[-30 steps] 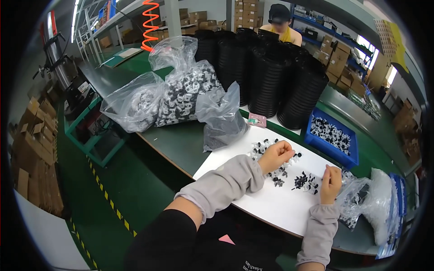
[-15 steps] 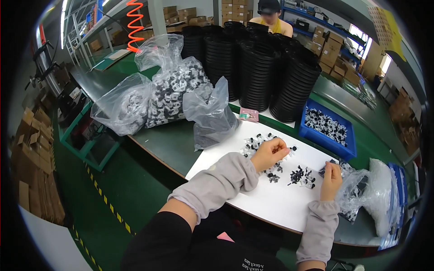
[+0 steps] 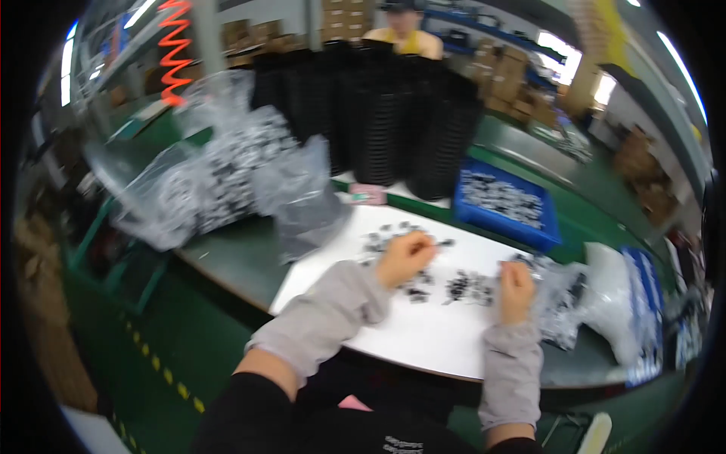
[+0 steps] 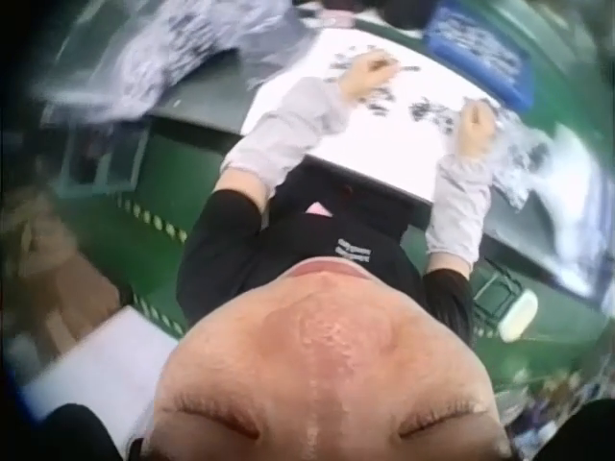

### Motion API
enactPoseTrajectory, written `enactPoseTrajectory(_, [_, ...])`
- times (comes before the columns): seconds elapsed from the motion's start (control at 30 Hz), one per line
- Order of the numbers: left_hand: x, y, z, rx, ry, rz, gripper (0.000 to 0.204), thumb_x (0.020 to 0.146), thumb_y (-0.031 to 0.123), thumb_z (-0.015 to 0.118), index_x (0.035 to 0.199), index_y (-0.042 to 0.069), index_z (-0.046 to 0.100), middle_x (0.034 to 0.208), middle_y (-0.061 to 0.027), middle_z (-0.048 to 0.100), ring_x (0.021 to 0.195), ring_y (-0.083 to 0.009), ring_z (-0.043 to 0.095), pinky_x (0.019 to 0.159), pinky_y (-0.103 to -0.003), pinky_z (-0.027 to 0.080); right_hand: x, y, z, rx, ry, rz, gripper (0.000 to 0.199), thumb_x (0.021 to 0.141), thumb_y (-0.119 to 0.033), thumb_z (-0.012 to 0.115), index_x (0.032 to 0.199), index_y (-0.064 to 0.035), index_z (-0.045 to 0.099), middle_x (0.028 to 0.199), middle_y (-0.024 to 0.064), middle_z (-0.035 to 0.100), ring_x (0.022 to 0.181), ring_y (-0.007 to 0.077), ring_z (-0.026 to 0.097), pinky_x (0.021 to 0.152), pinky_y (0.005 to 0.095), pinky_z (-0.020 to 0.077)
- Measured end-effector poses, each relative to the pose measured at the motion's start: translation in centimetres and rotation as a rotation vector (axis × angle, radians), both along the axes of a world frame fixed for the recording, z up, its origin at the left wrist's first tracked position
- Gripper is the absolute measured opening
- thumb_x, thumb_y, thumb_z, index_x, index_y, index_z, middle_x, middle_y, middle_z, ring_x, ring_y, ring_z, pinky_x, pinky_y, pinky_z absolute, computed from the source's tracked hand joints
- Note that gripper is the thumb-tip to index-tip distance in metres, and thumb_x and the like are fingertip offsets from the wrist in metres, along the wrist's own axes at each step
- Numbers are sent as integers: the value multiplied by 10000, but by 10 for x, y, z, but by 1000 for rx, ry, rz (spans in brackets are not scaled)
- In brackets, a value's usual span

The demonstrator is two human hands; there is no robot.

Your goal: Assembling small plastic and metal components by hand at a manufacturing workstation.

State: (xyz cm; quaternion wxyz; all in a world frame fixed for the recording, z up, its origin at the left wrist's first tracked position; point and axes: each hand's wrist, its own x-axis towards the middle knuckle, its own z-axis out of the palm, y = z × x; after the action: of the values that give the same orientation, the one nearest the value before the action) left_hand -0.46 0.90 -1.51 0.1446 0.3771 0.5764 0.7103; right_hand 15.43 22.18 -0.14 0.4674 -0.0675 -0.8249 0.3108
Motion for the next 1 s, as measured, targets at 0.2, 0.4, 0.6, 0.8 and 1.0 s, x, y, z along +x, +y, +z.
enactPoseTrajectory(0.2, [1, -28, -3, -33, -79, 28, 67, 879, 103, 587, 865, 41, 565, 697, 20, 532, 631, -54, 464, 571, -207, 381, -13, -30, -4, -44, 30, 26, 58, 802, -14, 616, 752, 5, 637, 674, 92, 552, 593, 202, 514, 553, 305, 398])
enactPoseTrajectory(0.4, [9, -21, 14, 64, -25, 59, 91, 849, 68, 561, 929, 29, 538, 825, -19, 528, 712, -76, 471, 624, -199, 383, -7, -26, 3, -93, 38, 31, 69, 822, -19, 600, 821, 22, 656, 712, 94, 577, 641, 184, 545, 586, 280, 422])
enactPoseTrajectory(0.6, [24, 9, 107, 695, 341, 113, 268, 832, 66, 523, 1095, 25, 498, 1083, -95, 498, 932, -145, 469, 873, -316, 365, 36, -7, 96, 299, 209, 134, 423, 856, -98, 559, 1247, 22, 452, 1157, 163, 504, 1049, 281, 489, 931, 367, 383])
enactPoseTrajectory(0.8, [88, 90, 110, 712, 211, -81, 280, 818, 57, 530, 1095, 21, 505, 1090, -104, 503, 948, -166, 476, 879, -324, 372, 127, -83, 265, 842, 704, 345, 582, 961, -550, 267, 1417, -188, 288, 1463, 208, 271, 1230, 358, 408, 956, 512, 366])
enactPoseTrajectory(1.0, [96, 113, 135, 743, 274, -118, 292, 805, 49, 537, 1095, 16, 513, 1097, -114, 509, 964, -187, 483, 885, -331, 380, 272, -48, 267, 921, 664, 171, 573, 963, -534, 272, 1400, -165, 307, 1446, 209, 292, 1226, 354, 412, 965, 502, 359])
